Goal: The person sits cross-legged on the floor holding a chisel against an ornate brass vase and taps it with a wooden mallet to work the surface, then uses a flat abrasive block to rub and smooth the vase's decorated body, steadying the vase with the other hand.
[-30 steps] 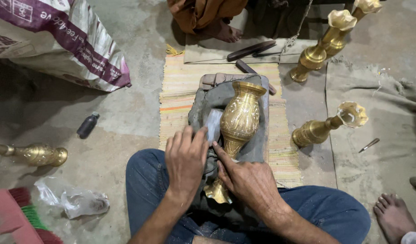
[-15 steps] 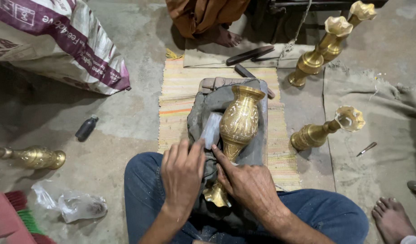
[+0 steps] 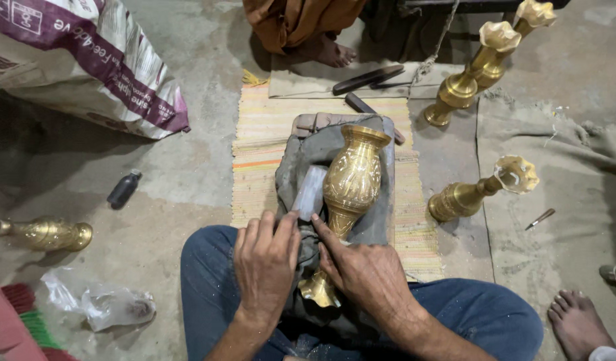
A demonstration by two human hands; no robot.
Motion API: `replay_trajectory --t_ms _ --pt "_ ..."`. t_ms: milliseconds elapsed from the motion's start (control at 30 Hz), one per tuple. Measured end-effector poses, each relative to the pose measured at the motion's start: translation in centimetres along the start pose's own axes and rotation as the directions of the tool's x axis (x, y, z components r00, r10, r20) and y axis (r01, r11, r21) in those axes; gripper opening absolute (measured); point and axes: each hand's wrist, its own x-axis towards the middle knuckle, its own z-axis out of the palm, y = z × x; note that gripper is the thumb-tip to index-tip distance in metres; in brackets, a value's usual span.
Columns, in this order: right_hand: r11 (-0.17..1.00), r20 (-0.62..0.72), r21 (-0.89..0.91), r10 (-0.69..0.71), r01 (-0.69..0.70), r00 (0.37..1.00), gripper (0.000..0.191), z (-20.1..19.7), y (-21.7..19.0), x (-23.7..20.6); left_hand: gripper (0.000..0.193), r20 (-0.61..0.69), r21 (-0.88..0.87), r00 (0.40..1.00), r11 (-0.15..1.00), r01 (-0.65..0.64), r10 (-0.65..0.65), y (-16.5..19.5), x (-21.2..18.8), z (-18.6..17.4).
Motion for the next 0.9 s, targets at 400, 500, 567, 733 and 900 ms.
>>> replay_trajectory --t_ms 400,500,567,733,900 --pt "1.000 0.020 -0.003 -0.001 0.001 1.000 0.061 -0.4 -0.1 0.1 0.032 0.005 -0.007 1.000 1.000 -0.013 0.013 -0.4 -0.5 0.4" --pt "1.000 0.006 -0.007 -0.019 0.019 1.000 0.060 -0.5 -0.1 0.0 0.032 -0.036 0.001 0.999 0.999 -0.035 0.035 -0.4 0.5 1.6" --pt "1.000 -0.017 -0.008 -0.026 0.026 1.000 0.061 -0.6 -0.1 0.1 0.033 -0.066 0.015 0.996 0.999 -0.051 0.052 -0.5 1.6 2.5" --pt "1.000 0.007 -0.022 -0.007 0.007 1.000 0.062 -0.3 -0.1 0.0 0.035 -0.025 -0.008 0.999 1.000 -0.025 0.025 -0.5 0.1 1.2" --pt "1.000 0.012 -0.016 -0.005 0.005 1.000 0.061 -0.3 0.1 0.0 0.036 -0.020 0.001 1.000 1.000 -0.021 0.021 0.1 0.1 0.5"
